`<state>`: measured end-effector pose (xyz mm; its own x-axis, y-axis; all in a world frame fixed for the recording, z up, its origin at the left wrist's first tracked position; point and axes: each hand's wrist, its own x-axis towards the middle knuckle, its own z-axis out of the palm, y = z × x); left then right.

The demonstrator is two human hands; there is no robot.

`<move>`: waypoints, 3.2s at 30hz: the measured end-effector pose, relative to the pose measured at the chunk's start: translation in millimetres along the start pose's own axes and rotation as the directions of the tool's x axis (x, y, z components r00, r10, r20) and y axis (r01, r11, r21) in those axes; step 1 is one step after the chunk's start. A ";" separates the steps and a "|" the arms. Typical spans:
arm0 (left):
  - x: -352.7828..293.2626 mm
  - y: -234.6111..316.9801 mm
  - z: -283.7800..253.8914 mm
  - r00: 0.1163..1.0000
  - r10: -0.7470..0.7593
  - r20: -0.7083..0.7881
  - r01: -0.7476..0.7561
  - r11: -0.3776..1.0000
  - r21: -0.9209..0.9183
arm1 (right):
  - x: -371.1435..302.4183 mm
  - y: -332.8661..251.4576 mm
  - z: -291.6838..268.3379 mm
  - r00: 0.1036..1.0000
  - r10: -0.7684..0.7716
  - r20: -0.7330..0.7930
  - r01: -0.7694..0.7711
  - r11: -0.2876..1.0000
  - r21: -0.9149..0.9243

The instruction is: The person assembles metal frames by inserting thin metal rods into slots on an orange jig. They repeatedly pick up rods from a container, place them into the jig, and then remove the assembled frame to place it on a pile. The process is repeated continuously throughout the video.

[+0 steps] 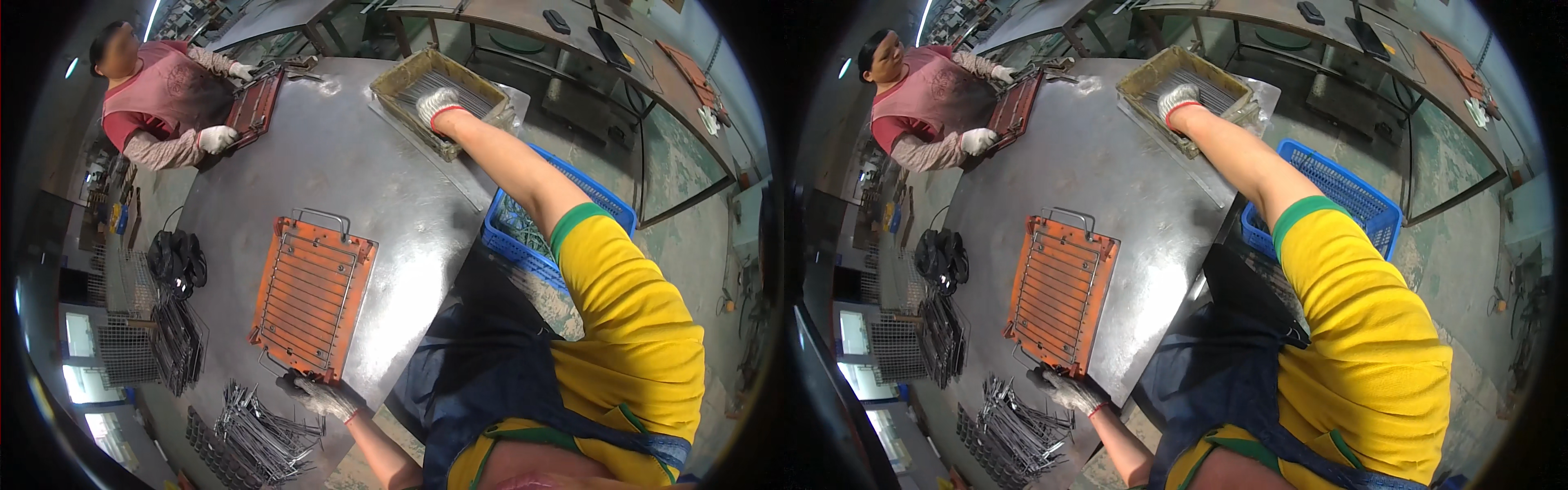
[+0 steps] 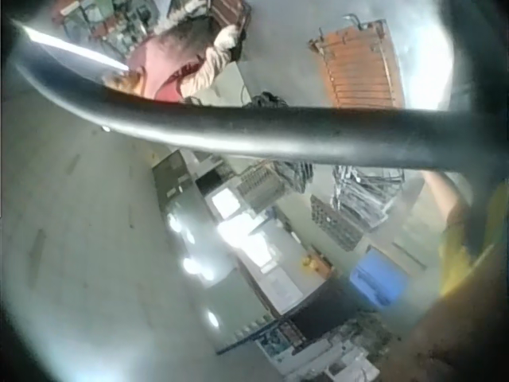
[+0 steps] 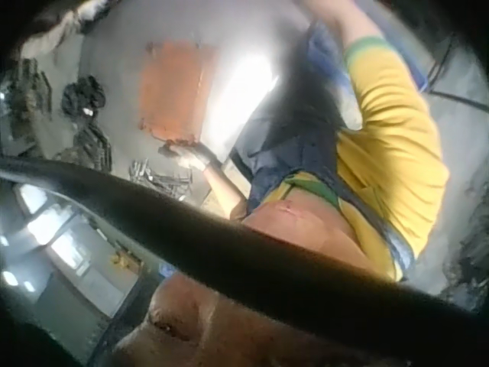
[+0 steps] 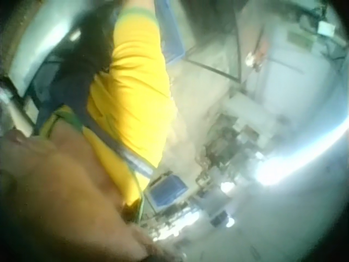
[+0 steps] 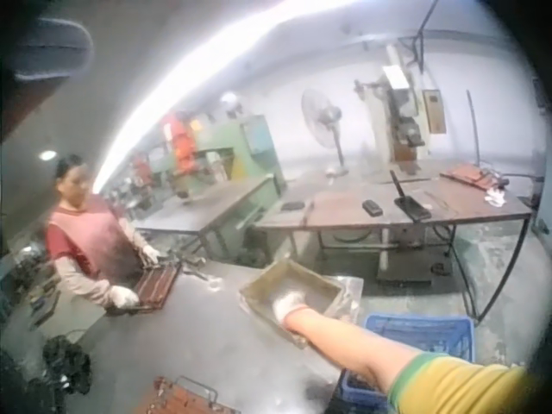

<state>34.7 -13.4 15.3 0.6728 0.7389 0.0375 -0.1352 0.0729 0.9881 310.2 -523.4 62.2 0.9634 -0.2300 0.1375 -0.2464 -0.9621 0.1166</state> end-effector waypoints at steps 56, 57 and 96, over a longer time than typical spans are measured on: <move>-40.2 92.9 69.9 0.563 -0.178 0.807 0.090 0.984 0.154 | -250.7 -194.7 -80.6 0.473 -0.881 0.019 0.203 0.130 0.970; -38.0 96.6 68.3 0.550 -0.122 0.826 -0.200 0.941 0.272 | -254.1 -193.7 -80.8 0.497 -0.866 -0.055 0.245 0.079 0.966; 97.8 38.5 179.9 0.666 -0.024 0.745 -0.717 0.252 0.650 | -148.9 -237.8 11.1 0.371 -0.861 -0.347 0.669 -0.011 0.743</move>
<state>226.2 -58.9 83.8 0.9936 -0.0085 0.1127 -0.0443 -0.9468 0.3187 226.4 -261.9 3.1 0.5332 0.7940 0.2919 0.7255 -0.2517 -0.6406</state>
